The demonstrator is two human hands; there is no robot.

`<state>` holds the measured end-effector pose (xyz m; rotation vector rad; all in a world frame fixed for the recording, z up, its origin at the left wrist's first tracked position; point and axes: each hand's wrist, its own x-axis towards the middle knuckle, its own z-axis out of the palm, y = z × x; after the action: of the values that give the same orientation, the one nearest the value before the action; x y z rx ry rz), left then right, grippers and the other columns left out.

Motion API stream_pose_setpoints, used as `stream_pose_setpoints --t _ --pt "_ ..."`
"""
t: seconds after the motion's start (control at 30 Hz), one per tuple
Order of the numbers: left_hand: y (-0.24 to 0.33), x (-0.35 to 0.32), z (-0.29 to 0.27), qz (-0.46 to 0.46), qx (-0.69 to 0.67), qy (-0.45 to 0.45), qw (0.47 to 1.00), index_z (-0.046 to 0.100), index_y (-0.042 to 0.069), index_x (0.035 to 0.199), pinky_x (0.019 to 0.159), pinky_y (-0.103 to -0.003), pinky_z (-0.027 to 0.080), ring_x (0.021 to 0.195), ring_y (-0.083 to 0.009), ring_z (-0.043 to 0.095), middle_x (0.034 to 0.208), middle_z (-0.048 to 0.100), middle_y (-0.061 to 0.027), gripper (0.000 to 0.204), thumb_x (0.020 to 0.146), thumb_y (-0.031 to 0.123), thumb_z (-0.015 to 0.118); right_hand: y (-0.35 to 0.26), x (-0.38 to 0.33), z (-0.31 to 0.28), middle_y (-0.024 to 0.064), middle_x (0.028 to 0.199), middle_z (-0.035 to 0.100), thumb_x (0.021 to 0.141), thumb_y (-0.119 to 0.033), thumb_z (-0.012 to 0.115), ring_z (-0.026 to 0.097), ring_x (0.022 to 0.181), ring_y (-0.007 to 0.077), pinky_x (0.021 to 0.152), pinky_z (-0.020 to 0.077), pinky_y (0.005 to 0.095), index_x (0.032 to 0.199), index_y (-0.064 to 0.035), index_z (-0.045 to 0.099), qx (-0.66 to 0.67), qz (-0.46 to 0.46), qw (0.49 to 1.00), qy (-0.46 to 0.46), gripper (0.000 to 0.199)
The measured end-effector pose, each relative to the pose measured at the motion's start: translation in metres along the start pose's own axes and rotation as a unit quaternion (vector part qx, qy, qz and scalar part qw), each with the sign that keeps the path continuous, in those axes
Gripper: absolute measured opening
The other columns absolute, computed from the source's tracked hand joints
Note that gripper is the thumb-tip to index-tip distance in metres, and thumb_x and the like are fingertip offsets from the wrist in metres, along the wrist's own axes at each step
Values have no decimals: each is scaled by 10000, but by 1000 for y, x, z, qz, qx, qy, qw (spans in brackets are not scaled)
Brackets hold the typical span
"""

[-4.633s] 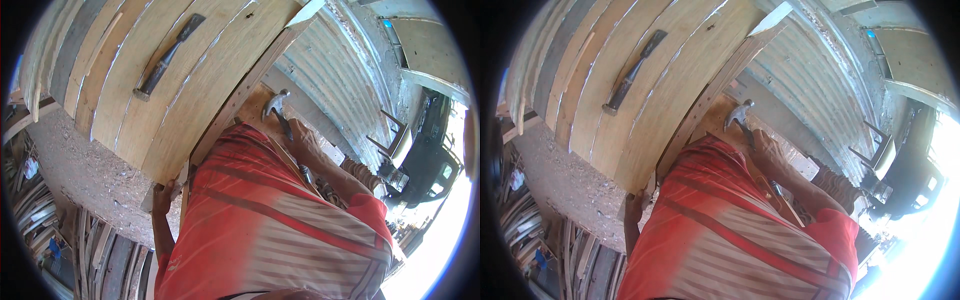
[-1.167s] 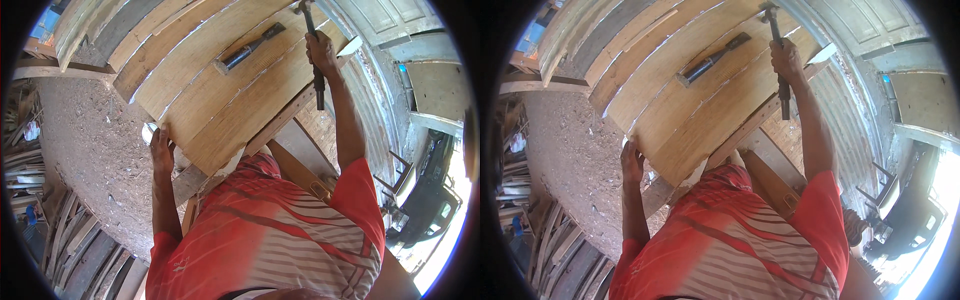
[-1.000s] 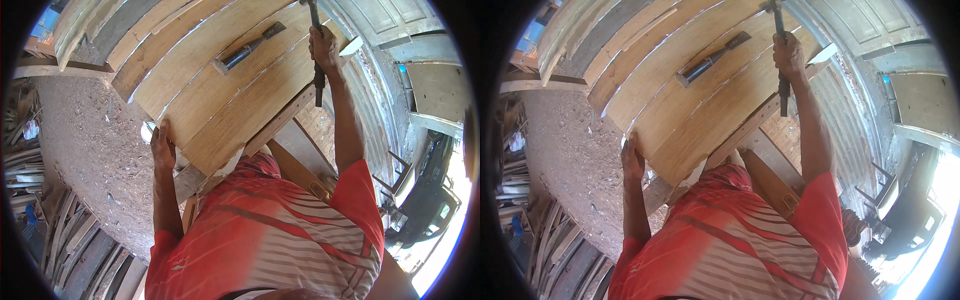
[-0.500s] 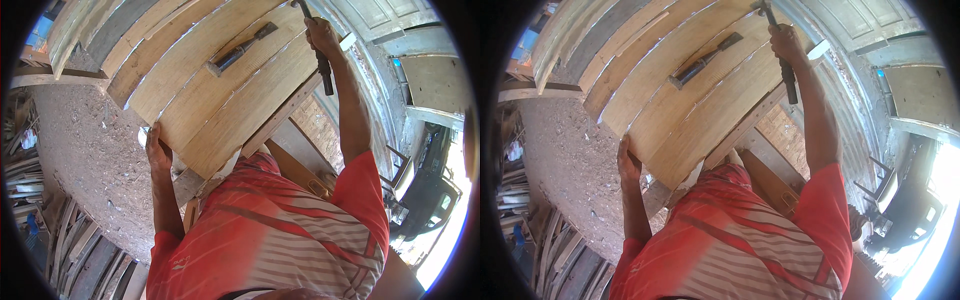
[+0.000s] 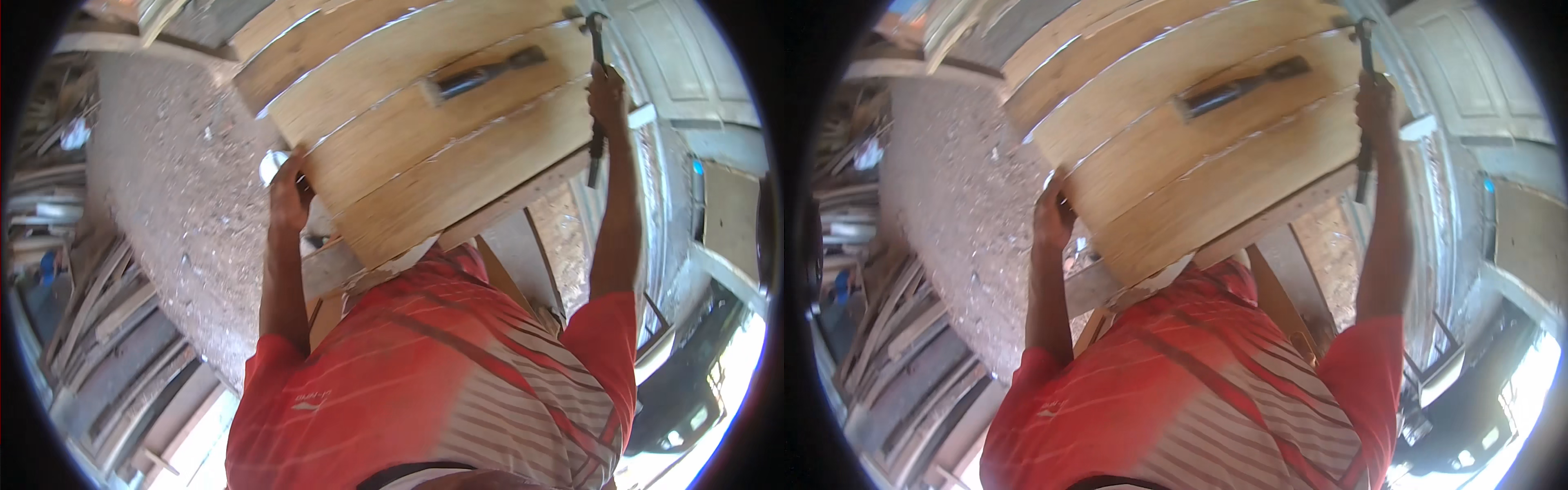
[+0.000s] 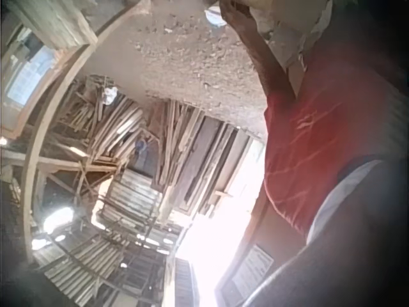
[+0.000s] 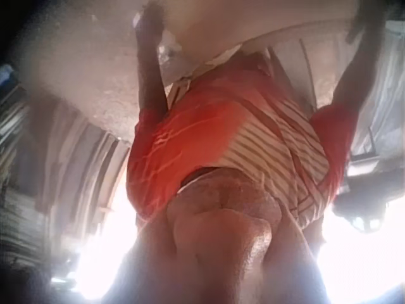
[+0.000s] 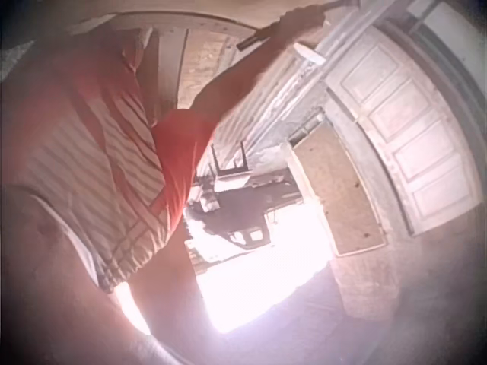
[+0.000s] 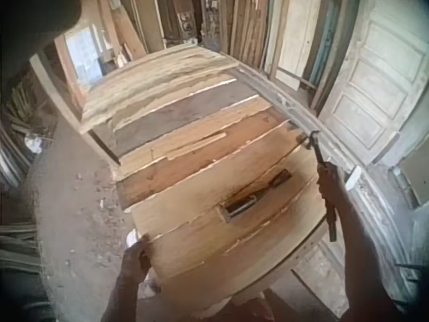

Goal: The person pries a wooden strip from a board with a hammer, retrieves a wooden block from a scrap pile, and positions the block against the wooden planks while striking it with the hammer.

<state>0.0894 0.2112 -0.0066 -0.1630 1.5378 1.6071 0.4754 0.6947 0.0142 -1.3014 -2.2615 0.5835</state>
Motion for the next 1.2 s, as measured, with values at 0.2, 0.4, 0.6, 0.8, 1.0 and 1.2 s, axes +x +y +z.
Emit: stream_pose_setpoints --t 0.2,0.4,0.6,0.8,1.0,1.2 --pt "11 -17 4 -6 61 -3 998 584 32 1312 802 -326 523 985 -173 637 1122 665 -66 511 960 400 629 -68 -10 -20 11 595 507 1004 -367 490 486 441 105 400 394 306 871 -54 581 163 182 969 -45 353" --pt "17 -21 12 9 118 36 992 549 13 1341 866 -355 501 1039 -199 628 1167 652 -111 564 969 434 599 -67 -13 -15 3 592 480 1002 -358 512 469 431 99 391 386 283 922 -34 591 161 193 967 -49 343" --pt "17 -16 12 1 125 73 989 616 48 1279 779 -311 483 978 -159 619 1121 661 -74 515 940 435 635 -61 -15 -10 12 601 502 1003 -376 514 496 439 110 397 407 300 943 -16 598 112 168 979 -38 375" --pt "11 -18 13 -9 102 39 994 584 57 1310 862 -354 478 1050 -187 610 1156 654 -93 554 958 486 596 -58 -20 -22 28 616 535 1012 -389 496 535 468 133 430 437 316 934 -9 615 117 156 979 -57 406" --pt "-6 -80 -2 9 174 -67 982 522 -5 1351 939 -347 467 1145 -204 583 1230 622 -113 684 943 536 617 -103 -100 -65 -6 613 483 1024 -341 504 444 463 79 422 355 274 903 -36 591 118 173 975 -71 339" --pt "-12 -104 21 -63 147 -44 986 566 -54 1269 928 -306 486 1036 -167 614 1146 642 -93 535 927 335 695 -114 -172 -73 53 621 520 1038 -299 495 519 500 159 469 398 355 1040 -46 580 48 131 989 -47 267"
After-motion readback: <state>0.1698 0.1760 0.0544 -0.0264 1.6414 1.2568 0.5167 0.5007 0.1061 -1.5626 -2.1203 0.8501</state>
